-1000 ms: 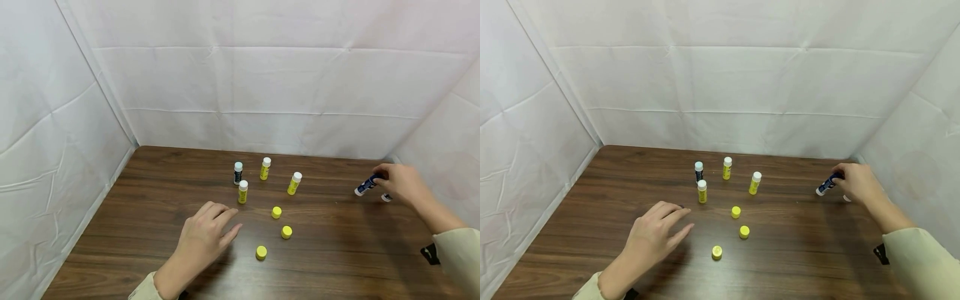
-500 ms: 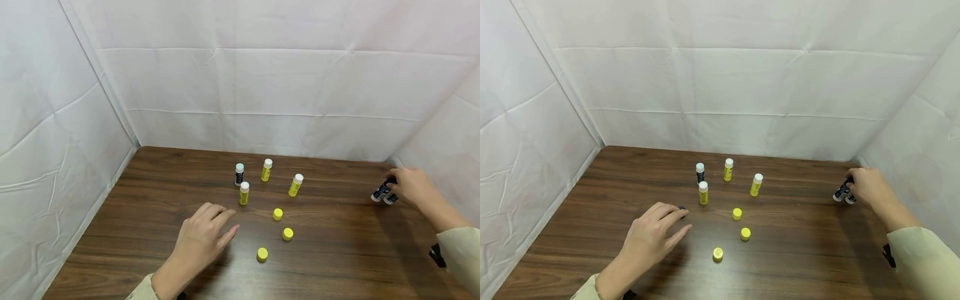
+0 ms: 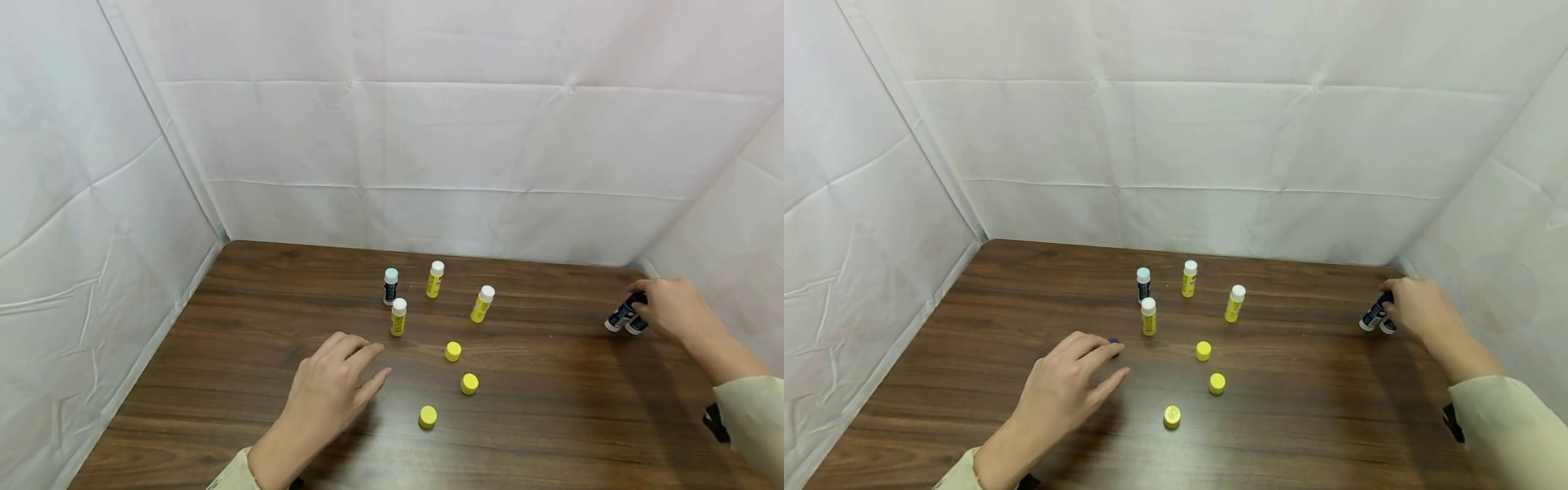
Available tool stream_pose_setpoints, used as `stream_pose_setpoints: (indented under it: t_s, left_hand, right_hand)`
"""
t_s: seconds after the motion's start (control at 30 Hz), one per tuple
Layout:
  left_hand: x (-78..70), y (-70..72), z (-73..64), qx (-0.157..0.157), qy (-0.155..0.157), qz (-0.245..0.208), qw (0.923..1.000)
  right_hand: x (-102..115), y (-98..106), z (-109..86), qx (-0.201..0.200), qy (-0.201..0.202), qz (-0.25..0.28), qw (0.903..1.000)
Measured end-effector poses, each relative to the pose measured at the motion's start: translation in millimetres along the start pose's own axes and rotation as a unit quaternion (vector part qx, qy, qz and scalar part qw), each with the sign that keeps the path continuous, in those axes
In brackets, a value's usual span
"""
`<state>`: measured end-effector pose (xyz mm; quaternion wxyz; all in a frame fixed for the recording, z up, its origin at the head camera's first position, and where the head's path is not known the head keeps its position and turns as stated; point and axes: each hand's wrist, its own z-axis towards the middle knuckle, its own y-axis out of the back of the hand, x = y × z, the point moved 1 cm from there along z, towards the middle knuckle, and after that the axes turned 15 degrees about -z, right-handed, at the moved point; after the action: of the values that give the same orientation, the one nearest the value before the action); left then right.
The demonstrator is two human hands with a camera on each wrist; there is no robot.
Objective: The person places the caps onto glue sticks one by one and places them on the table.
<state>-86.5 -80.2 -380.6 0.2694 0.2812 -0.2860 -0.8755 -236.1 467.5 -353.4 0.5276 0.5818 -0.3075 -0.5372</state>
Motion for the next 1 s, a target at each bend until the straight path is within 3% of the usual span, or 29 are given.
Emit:
stream_pose_setpoints:
  t_s: [0.3,0.47,0.67,0.8,0.9,1.0]
  left_hand:
    - [3.4,-2.5,3.6,-0.003,0.0,-0.003,1.0]
    - [13.2,-5.5,12.5,0.01,0.02,-0.004,0.9997]
    - [29.5,-9.6,26.5,0.029,0.045,0.003,0.9986]
    - [41.9,-16.4,37.4,0.029,0.072,-0.007,0.9969]
    - [53.0,-25.3,44.7,0.034,0.112,-0.025,0.9928]
    - [66.1,-36.3,50.9,0.04,0.17,-0.063,0.9826]
  right_hand:
    - [3.5,2.9,-5.0,-0.021,0.003,-0.001,0.9998]
    - [14.7,12.1,-11.1,-0.059,0.006,0.001,0.9983]
    - [61.2,28.2,-28.1,-0.139,0.024,0.026,0.9897]
    - [97.7,36.8,-41.6,-0.154,0.036,0.071,0.9849]
    - [121.8,37.9,-49.7,-0.175,0.05,0.095,0.9787]
    - [144.1,38.2,-56.4,-0.184,0.055,0.122,0.9738]
